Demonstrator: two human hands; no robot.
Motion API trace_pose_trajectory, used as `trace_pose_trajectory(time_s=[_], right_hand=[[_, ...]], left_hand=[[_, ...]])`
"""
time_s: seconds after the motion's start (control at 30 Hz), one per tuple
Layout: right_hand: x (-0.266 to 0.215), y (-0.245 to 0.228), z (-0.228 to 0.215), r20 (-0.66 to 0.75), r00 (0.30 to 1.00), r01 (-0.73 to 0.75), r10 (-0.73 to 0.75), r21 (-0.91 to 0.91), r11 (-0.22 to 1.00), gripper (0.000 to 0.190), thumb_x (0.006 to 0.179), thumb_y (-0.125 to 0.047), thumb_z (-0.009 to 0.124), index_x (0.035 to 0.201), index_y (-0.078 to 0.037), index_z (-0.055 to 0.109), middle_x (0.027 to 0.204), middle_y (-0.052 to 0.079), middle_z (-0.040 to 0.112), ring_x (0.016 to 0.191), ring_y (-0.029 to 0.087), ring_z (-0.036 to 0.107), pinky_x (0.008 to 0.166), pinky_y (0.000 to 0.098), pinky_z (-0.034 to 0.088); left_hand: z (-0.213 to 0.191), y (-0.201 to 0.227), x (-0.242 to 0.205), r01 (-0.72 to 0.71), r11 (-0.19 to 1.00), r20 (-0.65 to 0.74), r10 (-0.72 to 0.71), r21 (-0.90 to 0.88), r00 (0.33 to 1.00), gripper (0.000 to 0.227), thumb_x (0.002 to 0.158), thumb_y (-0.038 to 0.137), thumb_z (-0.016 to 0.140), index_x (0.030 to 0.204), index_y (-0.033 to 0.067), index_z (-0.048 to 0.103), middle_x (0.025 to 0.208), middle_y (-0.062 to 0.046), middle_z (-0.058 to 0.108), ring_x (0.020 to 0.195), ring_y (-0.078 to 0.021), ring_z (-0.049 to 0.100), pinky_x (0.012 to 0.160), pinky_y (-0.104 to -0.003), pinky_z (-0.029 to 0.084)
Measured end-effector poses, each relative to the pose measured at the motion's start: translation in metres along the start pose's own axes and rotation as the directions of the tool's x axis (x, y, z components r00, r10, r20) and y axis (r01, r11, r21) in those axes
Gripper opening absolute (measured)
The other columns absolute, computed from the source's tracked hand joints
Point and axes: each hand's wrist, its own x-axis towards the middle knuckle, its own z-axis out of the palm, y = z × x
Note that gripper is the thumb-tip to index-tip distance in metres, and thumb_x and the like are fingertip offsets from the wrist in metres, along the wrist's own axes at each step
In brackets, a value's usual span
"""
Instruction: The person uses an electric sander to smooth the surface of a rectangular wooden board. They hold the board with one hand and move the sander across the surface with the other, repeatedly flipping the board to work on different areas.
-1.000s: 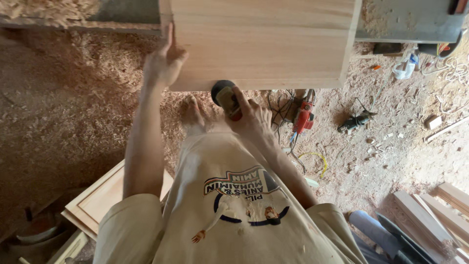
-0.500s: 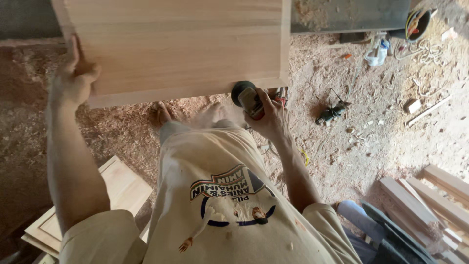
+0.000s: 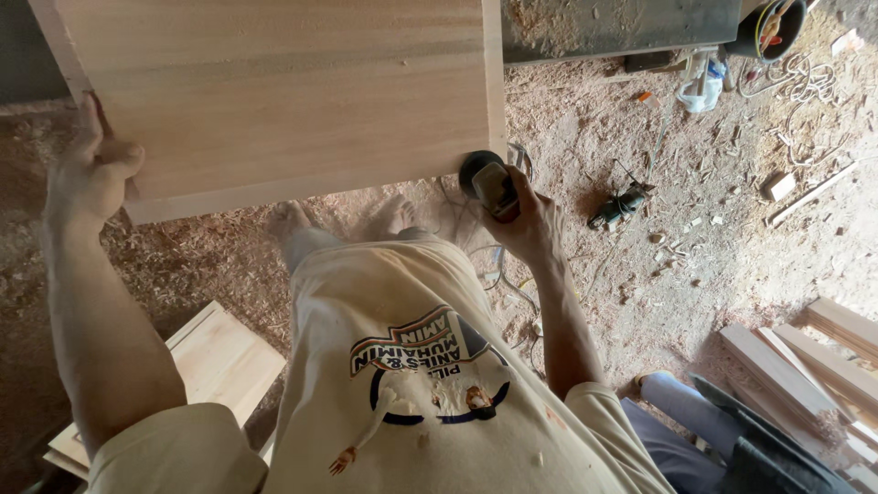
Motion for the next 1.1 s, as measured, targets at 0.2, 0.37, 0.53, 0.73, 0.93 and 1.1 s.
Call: trace_pose_trajectory(time_s=[0.2, 0.37, 0.53, 0.73, 0.93, 1.1], right_hand=[[-0.015, 0.035, 0.005, 0.010, 0.997, -0.080, 0.080, 0.004, 0.997, 0.068, 0.091, -0.041, 0.074, 0.145, -0.006, 0.053, 0.084, 0.017, 0.077, 0.051, 0.022, 0.073, 0.050, 0.0341, 0.065], [-0.036, 0.043, -0.002, -0.122, 0.989, -0.080, 0.086, 0.056, 0.995, 0.067, 0.096, -0.042, 0.075, 0.146, -0.004, 0.051, 0.091, 0.019, 0.077, 0.057, 0.023, 0.075, 0.052, 0.0351, 0.068], [-0.041, 0.010, 0.006, -0.055, 0.988, -0.143, 0.145, 0.042, 0.989, 0.069, 0.091, -0.045, 0.077, 0.145, -0.008, 0.055, 0.080, 0.016, 0.077, 0.054, 0.024, 0.074, 0.056, 0.0367, 0.067], [-0.021, -0.031, 0.024, -0.078, 0.997, 0.009, -0.011, -0.033, 0.999, 0.077, 0.086, -0.050, 0.080, 0.146, -0.011, 0.055, 0.085, 0.014, 0.078, 0.059, 0.024, 0.074, 0.050, 0.0389, 0.060], [-0.007, -0.011, 0.024, 0.052, 0.988, -0.148, 0.147, 0.016, 0.989, 0.077, 0.086, -0.047, 0.077, 0.151, -0.015, 0.051, 0.089, 0.014, 0.078, 0.056, 0.022, 0.073, 0.047, 0.0367, 0.060], [-0.023, 0.022, 0.003, -0.055, 0.961, -0.269, 0.269, 0.013, 0.963, 0.066, 0.091, -0.045, 0.074, 0.146, -0.015, 0.052, 0.096, 0.015, 0.078, 0.054, 0.021, 0.074, 0.048, 0.0341, 0.064]], left_hand=[[-0.005, 0.021, -0.014, -0.125, 0.992, -0.060, 0.124, -0.007, 0.990, 0.082, 0.109, 0.033, 0.064, 0.174, 0.0226, 0.015, 0.161, -0.008, 0.051, 0.144, -0.0339, 0.047, 0.119, -0.064, 0.024], [-0.006, 0.031, -0.025, 0.161, 0.978, 0.042, -0.157, -0.131, 0.987, 0.083, 0.104, 0.029, 0.054, 0.176, 0.0255, 0.011, 0.150, -0.013, 0.061, 0.126, -0.0443, 0.063, 0.122, -0.049, 0.044], [0.003, 0.014, -0.008, -0.075, 0.997, -0.064, 0.076, 0.009, 0.995, 0.085, 0.111, 0.032, 0.064, 0.178, 0.0225, 0.012, 0.162, -0.014, 0.052, 0.143, -0.0338, 0.053, 0.123, -0.053, 0.032], [0.011, -0.007, 0.005, -0.047, 0.998, -0.085, 0.050, 0.032, 0.995, 0.084, 0.109, 0.035, 0.063, 0.176, 0.0282, 0.013, 0.161, -0.012, 0.054, 0.145, -0.0327, 0.052, 0.125, -0.051, 0.032], [0.006, 0.007, -0.008, 0.008, 1.000, -0.061, -0.006, 0.028, 0.998, 0.082, 0.113, 0.042, 0.060, 0.176, 0.0327, 0.009, 0.164, -0.011, 0.048, 0.146, -0.0373, 0.048, 0.123, -0.059, 0.031], [0.000, 0.024, -0.021, 0.054, 0.998, -0.038, -0.054, -0.010, 0.998, 0.084, 0.110, 0.040, 0.058, 0.175, 0.0343, 0.007, 0.166, -0.008, 0.048, 0.142, -0.0368, 0.054, 0.124, -0.060, 0.033]])
